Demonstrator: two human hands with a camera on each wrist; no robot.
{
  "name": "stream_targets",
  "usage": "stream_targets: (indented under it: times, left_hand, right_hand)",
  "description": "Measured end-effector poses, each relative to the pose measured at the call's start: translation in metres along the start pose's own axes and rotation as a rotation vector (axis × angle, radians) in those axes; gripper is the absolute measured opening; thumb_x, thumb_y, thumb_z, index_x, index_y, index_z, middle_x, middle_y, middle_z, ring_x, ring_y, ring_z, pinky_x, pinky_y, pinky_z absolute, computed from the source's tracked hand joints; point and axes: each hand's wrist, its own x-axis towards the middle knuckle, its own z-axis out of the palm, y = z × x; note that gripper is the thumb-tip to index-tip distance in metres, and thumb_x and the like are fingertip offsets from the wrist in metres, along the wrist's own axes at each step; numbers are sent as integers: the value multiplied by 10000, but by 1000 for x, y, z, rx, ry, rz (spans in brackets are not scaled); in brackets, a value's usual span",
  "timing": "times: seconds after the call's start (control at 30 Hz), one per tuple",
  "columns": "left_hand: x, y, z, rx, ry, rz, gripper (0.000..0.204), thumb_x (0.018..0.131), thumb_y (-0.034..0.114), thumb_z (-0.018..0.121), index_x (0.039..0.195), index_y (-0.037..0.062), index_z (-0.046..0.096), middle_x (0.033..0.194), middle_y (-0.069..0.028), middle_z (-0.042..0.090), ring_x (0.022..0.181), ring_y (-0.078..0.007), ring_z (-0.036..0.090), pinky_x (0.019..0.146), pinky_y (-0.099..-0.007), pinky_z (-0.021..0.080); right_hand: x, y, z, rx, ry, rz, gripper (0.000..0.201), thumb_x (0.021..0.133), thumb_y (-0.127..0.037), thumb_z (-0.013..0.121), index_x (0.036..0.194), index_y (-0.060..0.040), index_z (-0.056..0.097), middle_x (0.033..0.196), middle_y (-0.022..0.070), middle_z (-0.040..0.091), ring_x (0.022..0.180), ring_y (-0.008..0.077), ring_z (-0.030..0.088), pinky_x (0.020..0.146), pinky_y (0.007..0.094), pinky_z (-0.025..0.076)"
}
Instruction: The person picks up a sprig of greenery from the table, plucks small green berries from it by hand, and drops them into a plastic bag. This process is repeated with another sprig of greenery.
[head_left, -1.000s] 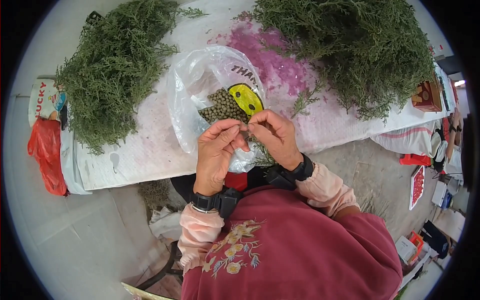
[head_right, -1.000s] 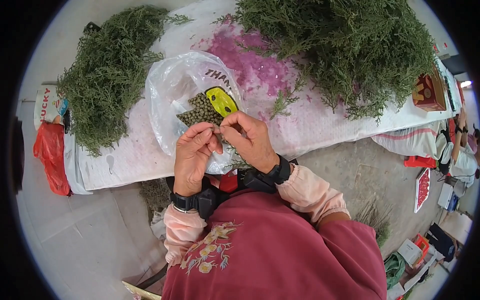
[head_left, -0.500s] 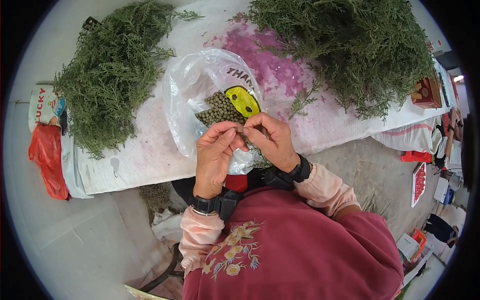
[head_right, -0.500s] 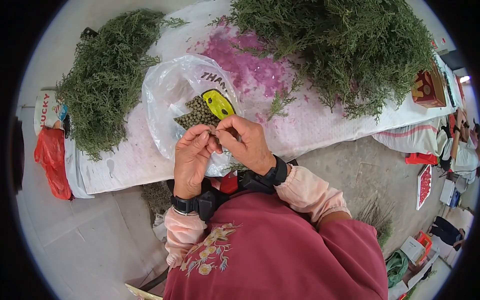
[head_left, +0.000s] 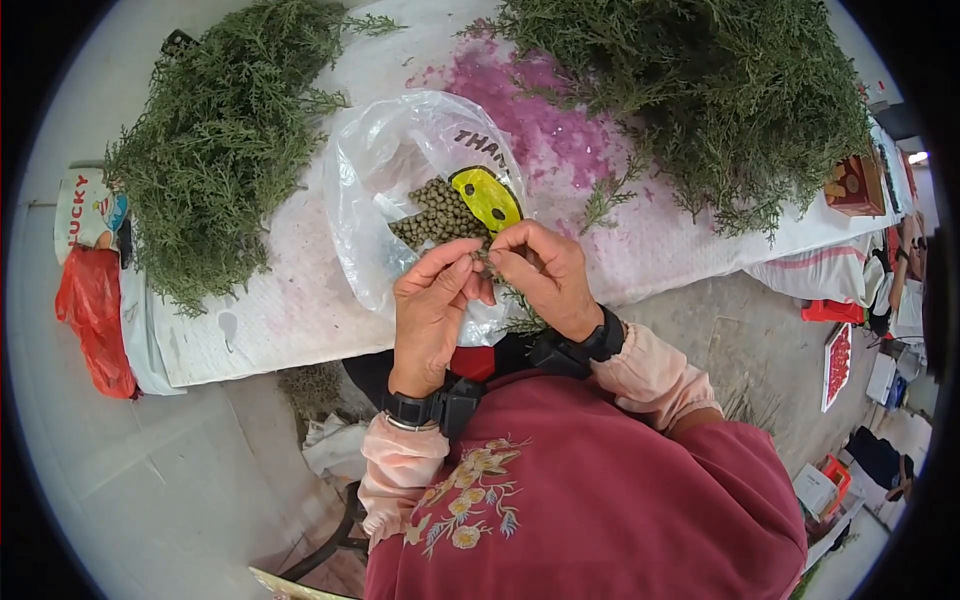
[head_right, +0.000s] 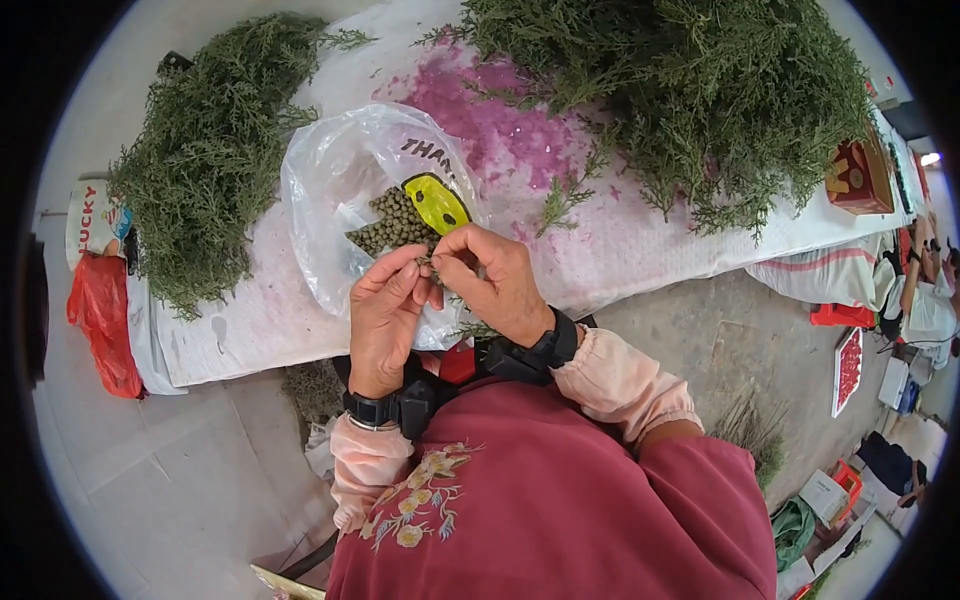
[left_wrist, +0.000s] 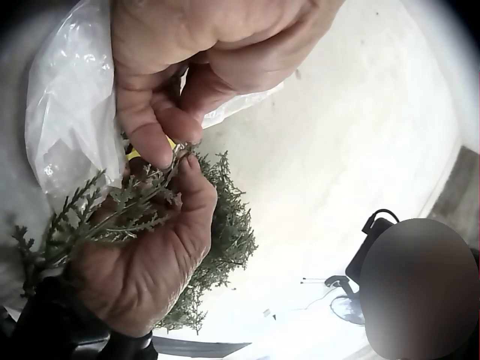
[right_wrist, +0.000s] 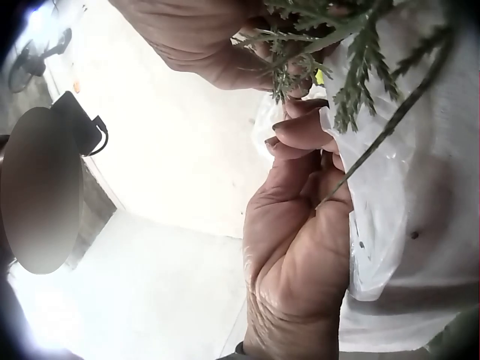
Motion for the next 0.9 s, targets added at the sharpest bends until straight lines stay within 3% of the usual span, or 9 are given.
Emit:
stream_targets:
  times: [0.9]
  left_hand:
    - [1,-4,-5,-18,-58,35,174,887,21,528,1023,-57,604,832,-84,601,674,-135,524,656,-316,510]
  right_hand:
    - [0,-4,0,-38,-3,-30,44,868,0,546,906,21,546,808,18,596,688,39,526,596,183,433]
